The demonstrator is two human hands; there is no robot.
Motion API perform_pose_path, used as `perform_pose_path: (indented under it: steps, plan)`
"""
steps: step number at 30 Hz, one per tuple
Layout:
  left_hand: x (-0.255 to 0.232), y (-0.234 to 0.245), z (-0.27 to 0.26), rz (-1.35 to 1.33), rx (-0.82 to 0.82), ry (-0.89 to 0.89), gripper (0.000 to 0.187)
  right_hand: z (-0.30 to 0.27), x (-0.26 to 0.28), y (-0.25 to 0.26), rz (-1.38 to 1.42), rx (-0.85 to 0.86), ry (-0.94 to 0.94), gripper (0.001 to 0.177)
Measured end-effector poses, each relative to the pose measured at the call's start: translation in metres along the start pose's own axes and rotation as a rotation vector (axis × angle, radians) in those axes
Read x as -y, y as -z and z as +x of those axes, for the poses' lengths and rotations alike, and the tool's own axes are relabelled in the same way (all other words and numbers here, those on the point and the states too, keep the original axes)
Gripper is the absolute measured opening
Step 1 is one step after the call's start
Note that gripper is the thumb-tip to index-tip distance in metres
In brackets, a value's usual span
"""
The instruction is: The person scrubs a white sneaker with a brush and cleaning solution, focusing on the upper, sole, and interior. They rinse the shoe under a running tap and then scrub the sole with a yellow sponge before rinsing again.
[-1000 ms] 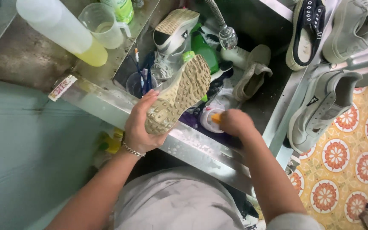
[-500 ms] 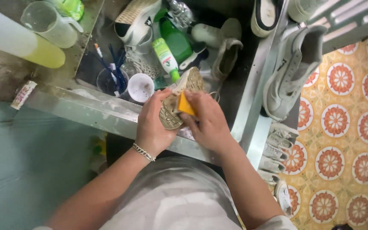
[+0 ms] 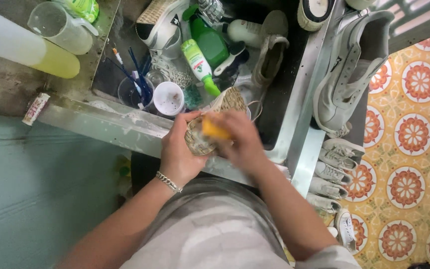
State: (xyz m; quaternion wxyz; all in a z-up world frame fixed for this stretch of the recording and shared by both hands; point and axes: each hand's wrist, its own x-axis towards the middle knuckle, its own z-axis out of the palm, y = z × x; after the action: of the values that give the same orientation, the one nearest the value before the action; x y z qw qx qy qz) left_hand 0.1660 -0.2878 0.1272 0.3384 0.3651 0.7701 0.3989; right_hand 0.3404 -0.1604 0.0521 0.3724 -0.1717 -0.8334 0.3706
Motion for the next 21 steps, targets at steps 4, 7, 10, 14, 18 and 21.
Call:
perform_pose_path:
  steps: [4, 7, 10, 14, 18, 21]
  plan:
    - [0.003, -0.007, 0.003, 0.021, -0.002, 0.011, 0.103, -0.001, 0.013, -0.007, 0.066, -0.04, 0.009, 0.042]
    - [0.0, -0.002, -0.005, -0.02, 0.017, 0.001, 0.097, -0.013, 0.026, -0.017, 0.13, -0.052, -0.006, 0.044]
    - [-0.009, 0.003, -0.003, -0.018, 0.037, -0.009, 0.094, -0.005, -0.033, 0.009, 0.056, -0.071, -0.03, 0.036]
    - [-0.003, -0.003, -0.005, -0.051, 0.03, 0.075, 0.098, -0.006, 0.023, -0.01, 0.177, -0.071, 0.002, 0.034]
    - [-0.005, 0.004, 0.001, -0.035, 0.022, 0.027, 0.098, -0.005, -0.022, -0.003, 0.109, -0.061, -0.034, 0.042]
    - [0.008, -0.004, -0.001, -0.027, 0.028, 0.069, 0.099, -0.013, 0.007, -0.022, 0.105, -0.047, -0.033, 0.042]
